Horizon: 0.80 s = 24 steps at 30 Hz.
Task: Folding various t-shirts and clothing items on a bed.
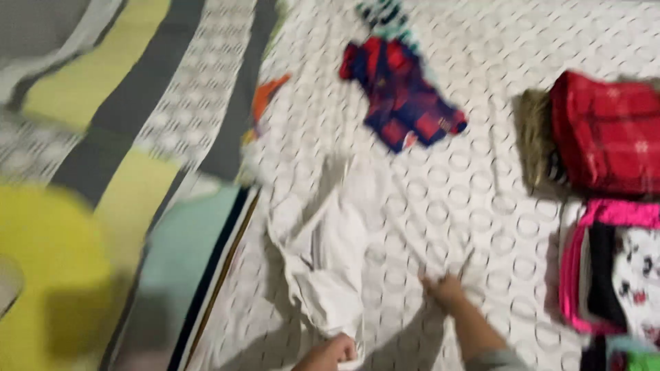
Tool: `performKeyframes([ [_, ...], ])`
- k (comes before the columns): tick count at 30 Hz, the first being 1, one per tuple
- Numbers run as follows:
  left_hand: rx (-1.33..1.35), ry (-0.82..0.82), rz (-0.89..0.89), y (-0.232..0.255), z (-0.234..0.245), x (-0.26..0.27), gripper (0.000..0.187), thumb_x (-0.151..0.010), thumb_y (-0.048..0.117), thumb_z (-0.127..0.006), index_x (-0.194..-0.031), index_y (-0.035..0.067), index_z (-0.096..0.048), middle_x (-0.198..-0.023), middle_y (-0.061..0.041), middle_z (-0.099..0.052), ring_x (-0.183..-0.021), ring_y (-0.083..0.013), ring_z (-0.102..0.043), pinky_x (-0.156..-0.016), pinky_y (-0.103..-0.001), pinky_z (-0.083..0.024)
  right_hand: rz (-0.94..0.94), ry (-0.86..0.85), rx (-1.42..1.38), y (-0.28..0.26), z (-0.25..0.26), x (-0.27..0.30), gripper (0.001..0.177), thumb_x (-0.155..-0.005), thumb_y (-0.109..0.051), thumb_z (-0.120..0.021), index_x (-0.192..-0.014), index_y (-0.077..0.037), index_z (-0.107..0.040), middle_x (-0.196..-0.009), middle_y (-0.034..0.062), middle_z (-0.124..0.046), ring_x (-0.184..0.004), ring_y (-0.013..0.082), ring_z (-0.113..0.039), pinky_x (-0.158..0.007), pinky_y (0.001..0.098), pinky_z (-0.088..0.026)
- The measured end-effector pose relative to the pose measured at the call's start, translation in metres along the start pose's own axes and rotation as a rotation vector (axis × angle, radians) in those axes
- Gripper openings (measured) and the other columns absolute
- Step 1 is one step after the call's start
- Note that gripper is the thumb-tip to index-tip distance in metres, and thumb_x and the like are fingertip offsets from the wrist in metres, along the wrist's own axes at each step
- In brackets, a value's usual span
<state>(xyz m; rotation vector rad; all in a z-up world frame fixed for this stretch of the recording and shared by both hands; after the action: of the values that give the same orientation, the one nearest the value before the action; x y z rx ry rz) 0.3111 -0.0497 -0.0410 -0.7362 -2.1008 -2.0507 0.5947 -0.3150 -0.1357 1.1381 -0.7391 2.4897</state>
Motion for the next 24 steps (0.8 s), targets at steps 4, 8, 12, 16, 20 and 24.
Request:
performKeyframes([
  [4,-0.449,0.075,0.317,-0.012,-0.053,0.063,0.013,-0.104,0.022,-0.068,-0.099,0.013,-0.06,-0.075,-0.011,-0.055,-0.069,-0.0212,-0.059,-0.07,-0.034,-0.045,0.567,-0.203,-0.24,-0.024,-0.025,0.06,0.063,-0.081,-0.025,-0.08,-0.129,0.006,-0.052,-0.119,0.0257,-0.067,-0.121,0.0318,-0.073,-0.1,0.0512,-0.058],
  [8,-0.406,0.151,-0.051,0.173,-0.101,0.135,0.018,-0.096,0.02,-0.072,-0.103,0.01,-0.059,-0.085,-0.016,-0.063,-0.085,-0.0329,-0.068,-0.074,-0.044,-0.051,1.05,-0.378,0.111,-0.088,-0.031,0.372,0.072,-0.075,-0.013,-0.082,-0.14,-0.012,-0.051,-0.14,0.0129,-0.061,-0.134,0.0303,-0.055,-0.111,0.049,-0.041],
  [12,-0.499,0.294,-0.408,0.256,-0.155,0.173,0.021,-0.095,0.022,-0.075,-0.11,0.012,-0.063,-0.101,-0.015,-0.07,-0.092,-0.0364,-0.068,-0.076,-0.047,-0.053,1.644,-0.371,0.226,-0.06,-0.019,0.515,0.057,-0.067,-0.005,-0.085,-0.12,-0.009,-0.065,-0.124,0.0152,-0.067,-0.121,0.0359,-0.062,-0.116,0.0545,-0.035],
  [16,-0.645,0.288,-0.278,0.28,-0.187,0.202,0.029,-0.087,0.025,-0.078,-0.11,0.013,-0.064,-0.1,-0.01,-0.071,-0.09,-0.0347,-0.068,-0.074,-0.046,-0.052,1.58,-0.267,0.25,-0.026,0.029,0.552,0.039,-0.067,-0.007,-0.082,-0.103,-0.01,-0.07,-0.099,0.009,-0.075,-0.1,0.0317,-0.072,-0.102,0.0488,-0.047],
  [20,-0.732,0.618,-0.19,0.225,-0.176,0.201,0.015,-0.088,0.013,-0.071,-0.102,0.017,-0.065,-0.103,-0.008,-0.07,-0.094,-0.0281,-0.068,-0.081,-0.041,-0.054,1.573,-0.22,0.063,0.018,0.089,0.579,0.019,-0.08,-0.011,-0.077,-0.097,-0.009,-0.07,-0.096,0.0083,-0.074,-0.095,0.0275,-0.072,-0.085,0.0415,-0.058],
  [24,-0.607,0.674,-0.068,0.194,-0.154,0.187,0.015,-0.091,0.008,-0.062,-0.102,0.014,-0.07,-0.104,-0.006,-0.074,-0.097,-0.0233,-0.07,-0.085,-0.039,-0.055,1.483,-0.369,-0.861,0.072,0.18,0.565,0.031,-0.101,-0.031,-0.073,-0.111,-0.004,-0.064,-0.11,0.0134,-0.065,-0.125,0.0268,-0.063,-0.12,0.0486,-0.048],
])
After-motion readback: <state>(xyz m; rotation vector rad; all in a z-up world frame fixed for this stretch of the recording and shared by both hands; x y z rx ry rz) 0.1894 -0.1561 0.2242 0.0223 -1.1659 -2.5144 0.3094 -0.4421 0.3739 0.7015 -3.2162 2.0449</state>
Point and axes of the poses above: each hand's wrist, its own x-axis away from the middle knuckle, its own z-axis out of the back of the hand, y = z × x, the point moved 10 cm from there along -x, towards the middle knuckle
